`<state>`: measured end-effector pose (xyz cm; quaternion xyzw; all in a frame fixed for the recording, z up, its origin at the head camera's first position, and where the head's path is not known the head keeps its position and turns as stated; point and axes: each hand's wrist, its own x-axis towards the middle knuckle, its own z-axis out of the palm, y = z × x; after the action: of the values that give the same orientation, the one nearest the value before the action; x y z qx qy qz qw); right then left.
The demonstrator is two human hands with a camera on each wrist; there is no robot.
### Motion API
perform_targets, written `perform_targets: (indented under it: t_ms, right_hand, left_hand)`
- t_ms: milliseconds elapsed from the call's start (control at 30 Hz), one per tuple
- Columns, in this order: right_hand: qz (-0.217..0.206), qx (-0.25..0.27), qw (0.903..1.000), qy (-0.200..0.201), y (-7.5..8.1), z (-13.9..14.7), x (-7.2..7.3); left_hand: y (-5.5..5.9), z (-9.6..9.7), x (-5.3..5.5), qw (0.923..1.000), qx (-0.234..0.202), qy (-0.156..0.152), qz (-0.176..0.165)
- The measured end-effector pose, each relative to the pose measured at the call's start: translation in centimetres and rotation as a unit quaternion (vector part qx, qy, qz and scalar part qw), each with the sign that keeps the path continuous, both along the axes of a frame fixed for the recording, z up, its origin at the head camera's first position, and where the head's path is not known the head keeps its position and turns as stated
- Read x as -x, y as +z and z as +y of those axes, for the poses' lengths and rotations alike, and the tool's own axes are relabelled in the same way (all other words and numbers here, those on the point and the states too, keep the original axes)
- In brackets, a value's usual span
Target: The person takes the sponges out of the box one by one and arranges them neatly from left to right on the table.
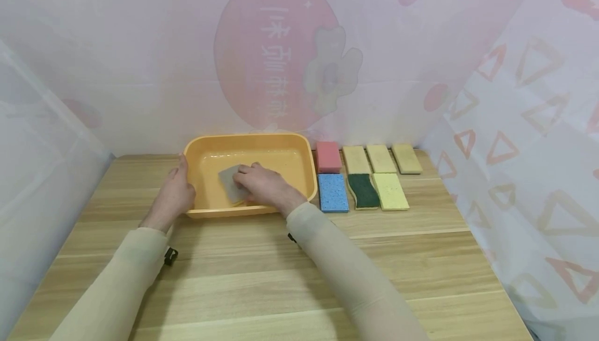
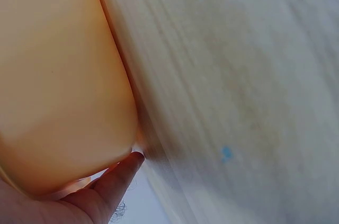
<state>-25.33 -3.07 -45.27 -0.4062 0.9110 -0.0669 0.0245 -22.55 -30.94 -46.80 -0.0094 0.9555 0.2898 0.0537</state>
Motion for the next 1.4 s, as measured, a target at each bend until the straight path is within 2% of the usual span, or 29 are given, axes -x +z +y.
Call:
perform_targets:
  t_ms: [300,700,1167,1400]
  right_hand:
    - [0.03,-0.013,0.9994,0.002,0.2,0.4,0.0]
    - [0.037,-0.007,0.9993,-0.008,1.5,1.5,0.2]
    - [-0.003,0.041,0.9987,-0.032,2.7,3.8,0.7]
    - [0.003,0.062,0.9973,-0.039,2.7,5.5,1.0]
  left_hand:
    - [0.2,0.1,-0.1,1.0,-0.002,0.001,0.0]
    - [0.2,-0.1,-0.1,1.0,-0.006,-0.005,0.001]
    - [0.0,0.0,-0.1,0.9999,-0.006,-0.005,0.009]
    - [0.0,-0.1,0.0,1.0,-0.006,-0.003,0.007]
